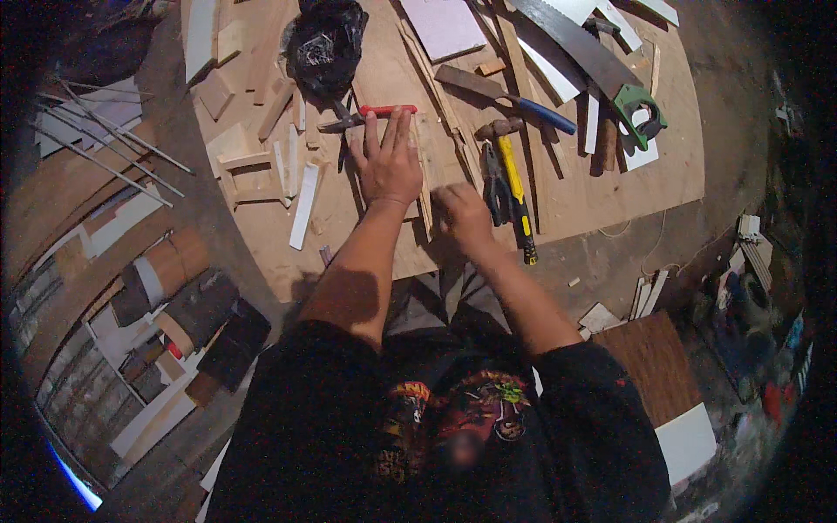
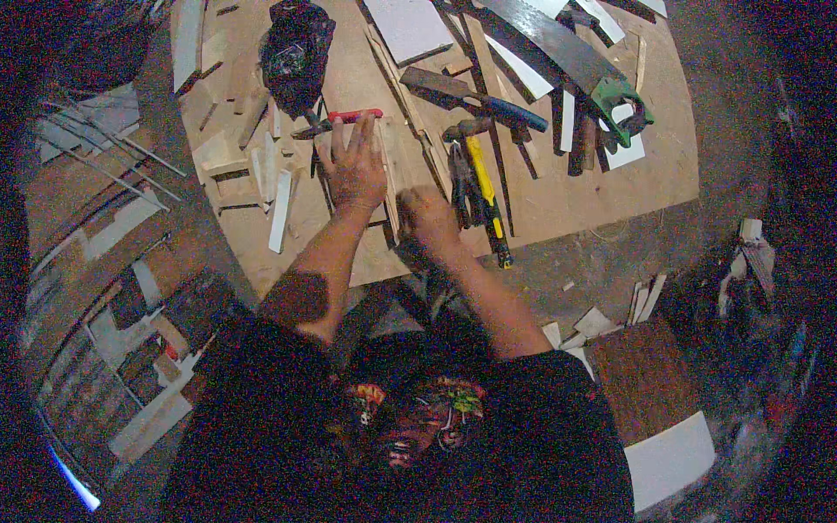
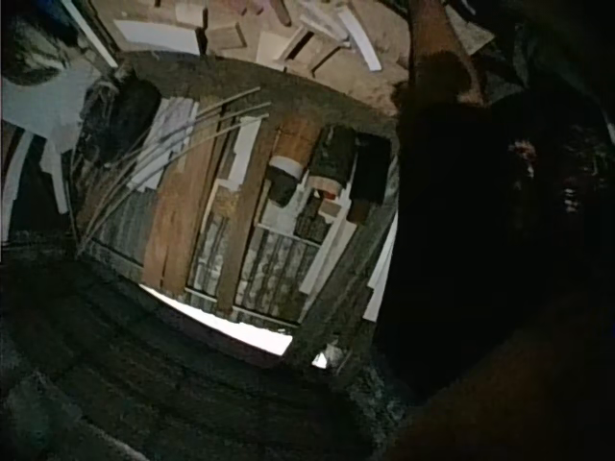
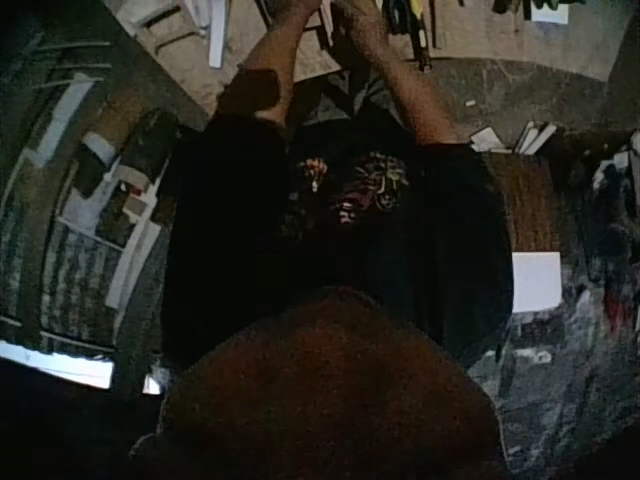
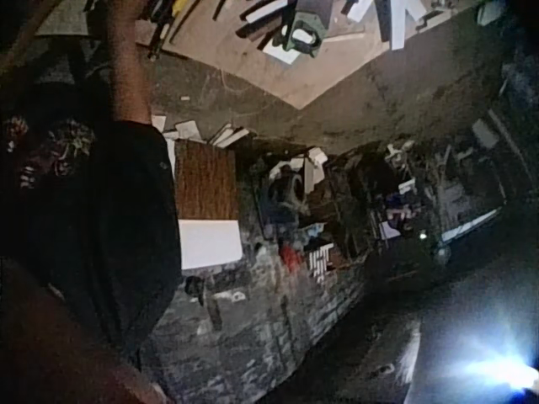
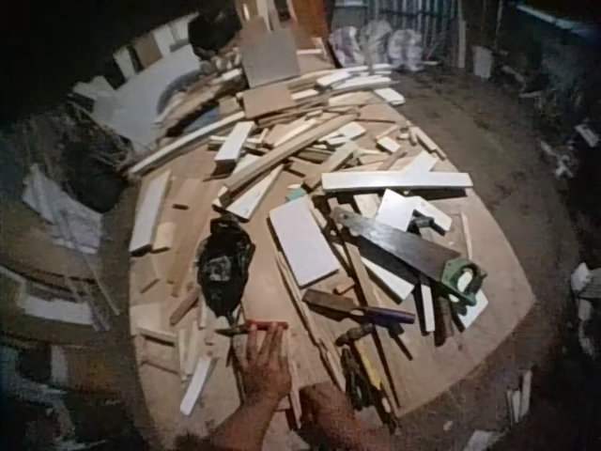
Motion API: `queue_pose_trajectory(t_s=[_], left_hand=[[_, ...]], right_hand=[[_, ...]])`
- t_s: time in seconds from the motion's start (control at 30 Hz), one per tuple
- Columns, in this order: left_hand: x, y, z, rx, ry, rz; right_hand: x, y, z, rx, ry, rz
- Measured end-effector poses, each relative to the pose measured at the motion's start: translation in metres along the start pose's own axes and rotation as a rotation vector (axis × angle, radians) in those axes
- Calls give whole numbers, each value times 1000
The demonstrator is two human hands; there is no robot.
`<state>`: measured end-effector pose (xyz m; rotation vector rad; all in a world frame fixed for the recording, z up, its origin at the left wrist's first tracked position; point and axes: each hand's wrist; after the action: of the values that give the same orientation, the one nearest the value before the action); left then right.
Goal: The person applies glue to the edge of a wood piece and joins it to another piece of wood, using a pencil to mark the surfaces.
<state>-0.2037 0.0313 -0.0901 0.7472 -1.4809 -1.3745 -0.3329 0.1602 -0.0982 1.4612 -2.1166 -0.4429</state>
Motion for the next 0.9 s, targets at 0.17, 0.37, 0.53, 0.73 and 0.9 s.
queue_pose_trajectory(t_s=[0.17, 0.37, 0.53, 0.73, 0.9], left_hand=[[0, 0, 0, -6, 4, -8], [0, 2, -2, -18, -10, 11], [1, -2, -1, -28, -13, 50], [0, 1, -1, -34, -4, 46], [0, 1, 0, -61, 3, 31]], right_hand=[[-38, 21, -9, 23, -92, -157], [52, 3, -4, 47, -65, 158], [99, -23, -4, 39, -50, 217], [100, -34, -2, -8, -6, 247], [99, -36, 0, -10, 13, 234]])
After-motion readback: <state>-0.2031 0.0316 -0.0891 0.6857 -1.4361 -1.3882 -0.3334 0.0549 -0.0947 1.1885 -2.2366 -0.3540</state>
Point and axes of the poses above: each hand's wrist, its own x-axis towards the middle knuckle, its own y-axis out of the back of the hand, z = x × y, and after that the axes turned 12 degrees about z, right-handed
